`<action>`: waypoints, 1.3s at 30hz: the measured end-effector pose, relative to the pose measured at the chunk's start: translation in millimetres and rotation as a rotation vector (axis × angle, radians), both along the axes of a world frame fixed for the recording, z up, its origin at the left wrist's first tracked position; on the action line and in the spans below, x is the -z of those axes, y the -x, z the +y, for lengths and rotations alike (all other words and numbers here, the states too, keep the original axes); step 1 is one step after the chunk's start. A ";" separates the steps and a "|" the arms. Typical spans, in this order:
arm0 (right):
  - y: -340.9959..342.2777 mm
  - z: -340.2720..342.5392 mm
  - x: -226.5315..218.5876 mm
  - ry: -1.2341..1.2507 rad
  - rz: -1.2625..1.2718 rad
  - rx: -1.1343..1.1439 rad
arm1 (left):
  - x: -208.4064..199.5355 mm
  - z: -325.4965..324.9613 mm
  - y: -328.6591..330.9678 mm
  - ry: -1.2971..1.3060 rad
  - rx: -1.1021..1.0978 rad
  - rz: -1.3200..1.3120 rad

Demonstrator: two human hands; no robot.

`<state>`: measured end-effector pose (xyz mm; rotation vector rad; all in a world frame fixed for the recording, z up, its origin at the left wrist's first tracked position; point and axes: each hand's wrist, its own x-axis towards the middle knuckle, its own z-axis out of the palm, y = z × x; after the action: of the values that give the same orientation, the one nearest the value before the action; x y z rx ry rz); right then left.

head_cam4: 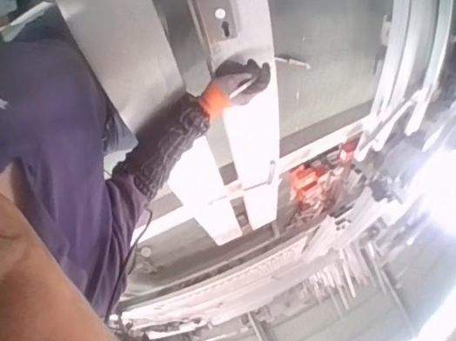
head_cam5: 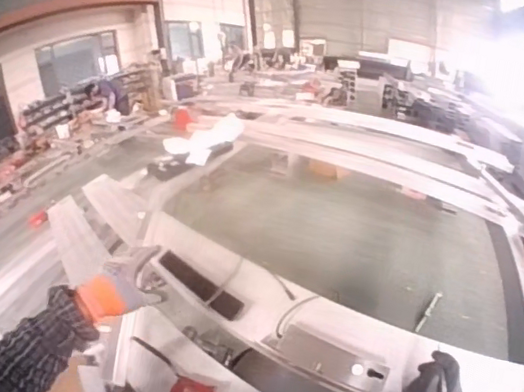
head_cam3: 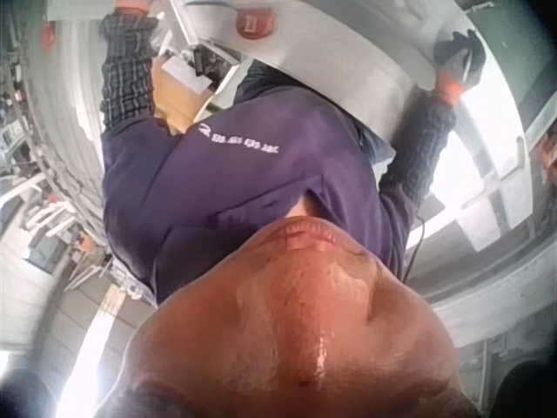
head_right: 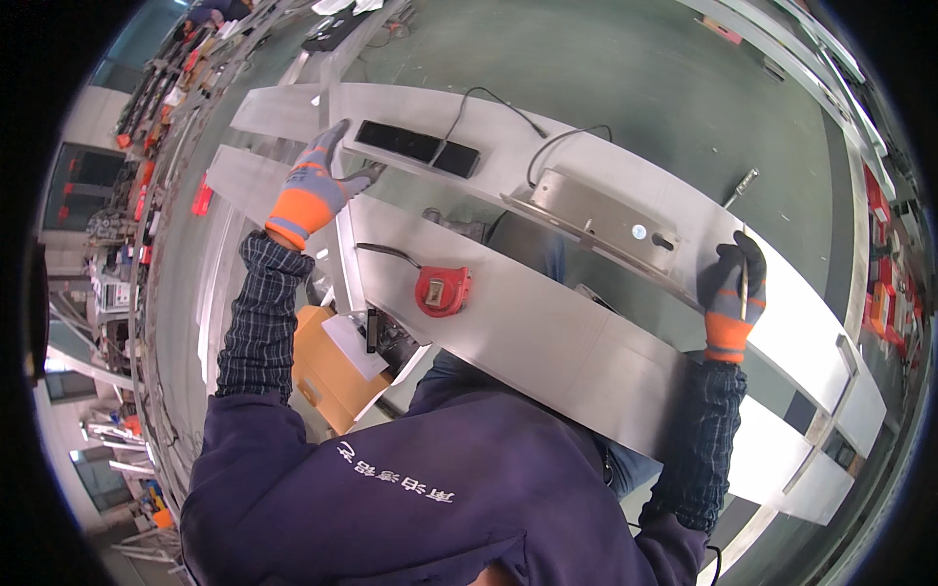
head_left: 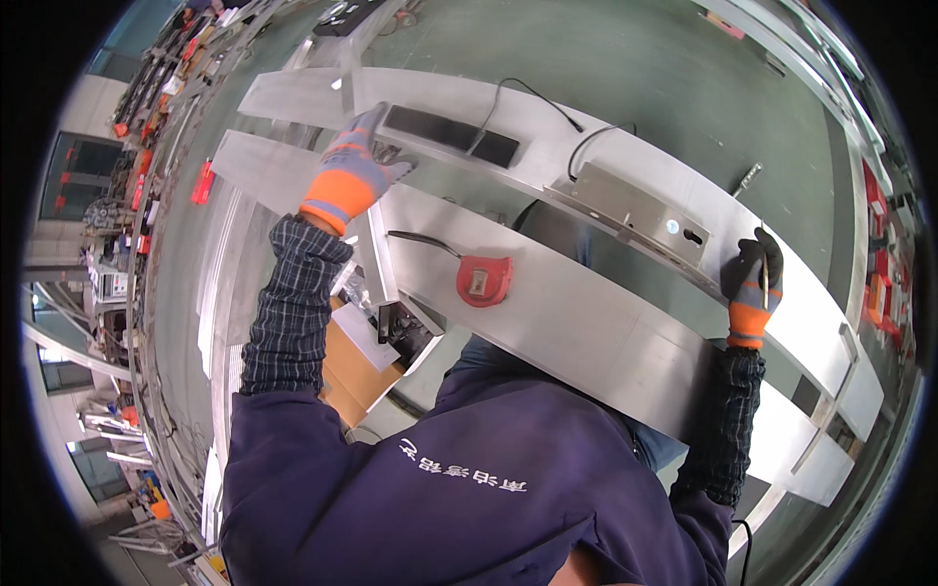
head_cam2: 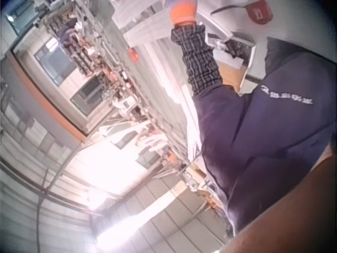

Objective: The person measures and marks a large metal sheet using a ruler and pencil, then positions a metal bracket and a black electronic device on the sheet. They handle wires and a small blue device, aligning components on the workbench.

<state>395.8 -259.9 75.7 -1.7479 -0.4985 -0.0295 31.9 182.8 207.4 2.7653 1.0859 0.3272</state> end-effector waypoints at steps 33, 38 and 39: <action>44.6 -189.1 -7.3 0.371 -0.292 0.317 | -1.7 -78.5 9.2 0.241 0.161 -0.139; 45.2 -184.8 -11.7 0.289 -0.193 0.267 | -10.9 -95.1 30.3 0.420 0.156 -0.072; 41.6 -189.7 -7.3 0.312 -0.203 0.261 | -8.8 -93.2 31.2 0.444 0.158 -0.086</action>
<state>354.1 -449.6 83.0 -2.1207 -0.4342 -0.3322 0.8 89.6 216.2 2.3959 0.7971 0.1588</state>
